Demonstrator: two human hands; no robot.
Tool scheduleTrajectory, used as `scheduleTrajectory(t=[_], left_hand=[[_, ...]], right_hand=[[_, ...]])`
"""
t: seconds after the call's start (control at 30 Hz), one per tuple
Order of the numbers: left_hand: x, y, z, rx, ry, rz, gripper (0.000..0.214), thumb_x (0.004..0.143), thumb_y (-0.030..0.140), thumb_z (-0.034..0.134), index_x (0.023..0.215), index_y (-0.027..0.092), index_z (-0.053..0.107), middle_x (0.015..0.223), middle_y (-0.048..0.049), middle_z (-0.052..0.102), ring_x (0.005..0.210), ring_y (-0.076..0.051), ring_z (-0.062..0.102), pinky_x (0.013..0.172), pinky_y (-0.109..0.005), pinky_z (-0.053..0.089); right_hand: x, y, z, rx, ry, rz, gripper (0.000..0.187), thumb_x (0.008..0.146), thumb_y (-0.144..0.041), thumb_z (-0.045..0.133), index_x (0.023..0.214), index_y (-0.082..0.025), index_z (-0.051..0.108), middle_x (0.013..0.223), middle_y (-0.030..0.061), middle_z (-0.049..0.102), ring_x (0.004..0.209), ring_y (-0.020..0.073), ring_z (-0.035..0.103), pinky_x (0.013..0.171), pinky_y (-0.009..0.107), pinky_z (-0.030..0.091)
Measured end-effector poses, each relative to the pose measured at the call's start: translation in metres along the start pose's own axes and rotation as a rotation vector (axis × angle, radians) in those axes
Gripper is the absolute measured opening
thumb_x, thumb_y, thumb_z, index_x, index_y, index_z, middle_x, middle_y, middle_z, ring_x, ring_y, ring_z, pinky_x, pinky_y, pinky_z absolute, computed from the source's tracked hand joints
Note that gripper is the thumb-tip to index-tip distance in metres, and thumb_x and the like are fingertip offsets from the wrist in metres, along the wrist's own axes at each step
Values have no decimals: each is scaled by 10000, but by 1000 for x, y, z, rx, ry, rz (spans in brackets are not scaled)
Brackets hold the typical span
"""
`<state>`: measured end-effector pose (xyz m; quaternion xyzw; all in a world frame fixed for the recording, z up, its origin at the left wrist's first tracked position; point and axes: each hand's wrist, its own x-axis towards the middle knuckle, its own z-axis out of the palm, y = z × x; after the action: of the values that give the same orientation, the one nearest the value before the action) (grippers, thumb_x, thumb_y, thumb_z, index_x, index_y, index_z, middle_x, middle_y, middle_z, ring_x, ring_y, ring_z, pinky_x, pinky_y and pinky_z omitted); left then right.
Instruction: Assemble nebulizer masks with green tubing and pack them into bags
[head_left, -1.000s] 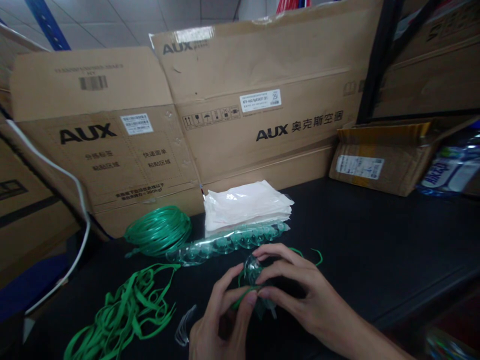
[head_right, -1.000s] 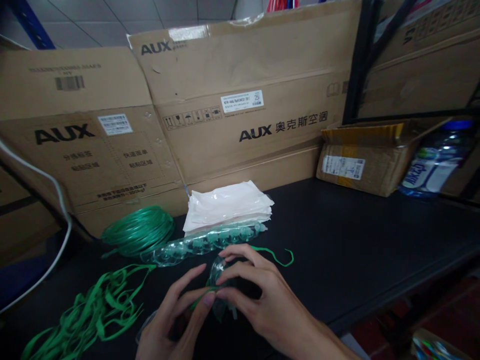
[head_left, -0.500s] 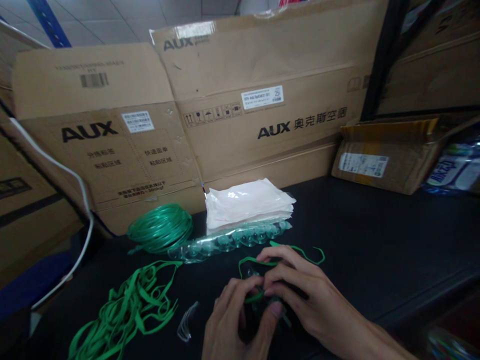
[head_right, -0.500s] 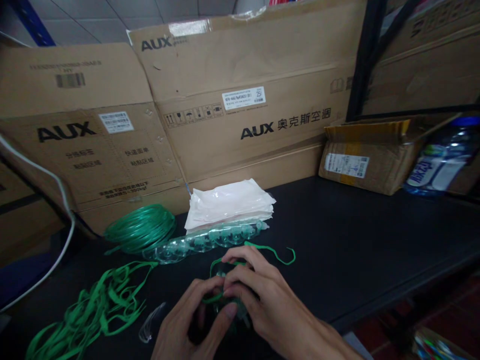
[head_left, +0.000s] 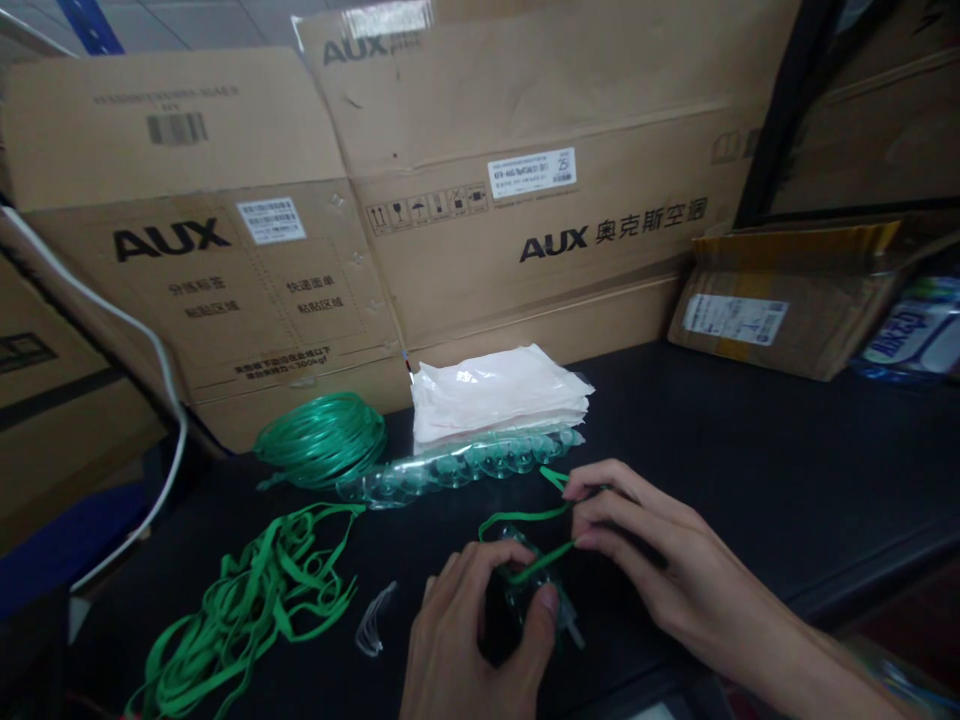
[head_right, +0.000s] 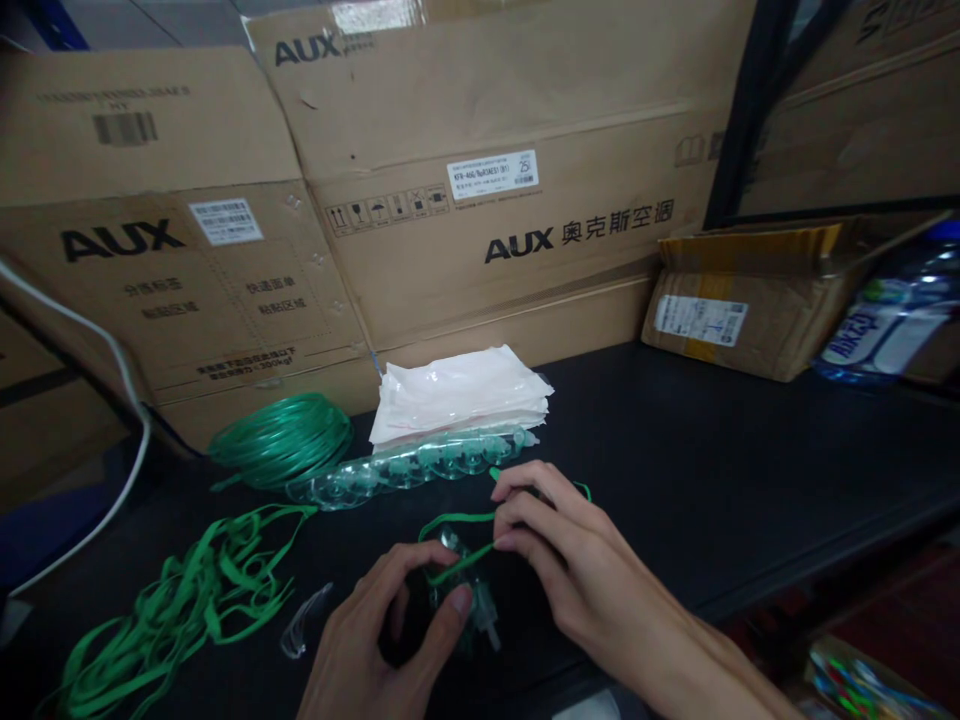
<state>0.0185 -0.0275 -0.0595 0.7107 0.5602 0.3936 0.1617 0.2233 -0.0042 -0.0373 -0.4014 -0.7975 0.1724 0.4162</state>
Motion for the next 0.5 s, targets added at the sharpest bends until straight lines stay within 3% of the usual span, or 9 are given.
scheduleTrajectory(t=[0.37,0.43,0.5], left_hand=[[1,7,-6,15,11,-38,137,805,327,741,941,317,752,598,55,523,558,-176,510,624,-292,424],[2,7,-7,-39,7,-57,100,798,323,754,897,306,752,607,58,555,555,-161,512,615,-275,416],[1,4,-8,-116,1,-68,59,818,332,746,861,291,749,619,57,598,542,-143,506,616,-260,423]], right_hand=[[-4,8,-11,56,24,110,174,1030,-227,502,887,-239,601,1099,50,618,1030,178,620,887,271,482],[-8,4,-7,127,-44,206,90,1002,-305,579,1026,-255,650,1066,41,658,968,184,640,855,278,514],[-13,-2,-2,189,-157,343,370,925,-393,695,1278,-297,633,1062,28,699,919,195,657,851,296,546]])
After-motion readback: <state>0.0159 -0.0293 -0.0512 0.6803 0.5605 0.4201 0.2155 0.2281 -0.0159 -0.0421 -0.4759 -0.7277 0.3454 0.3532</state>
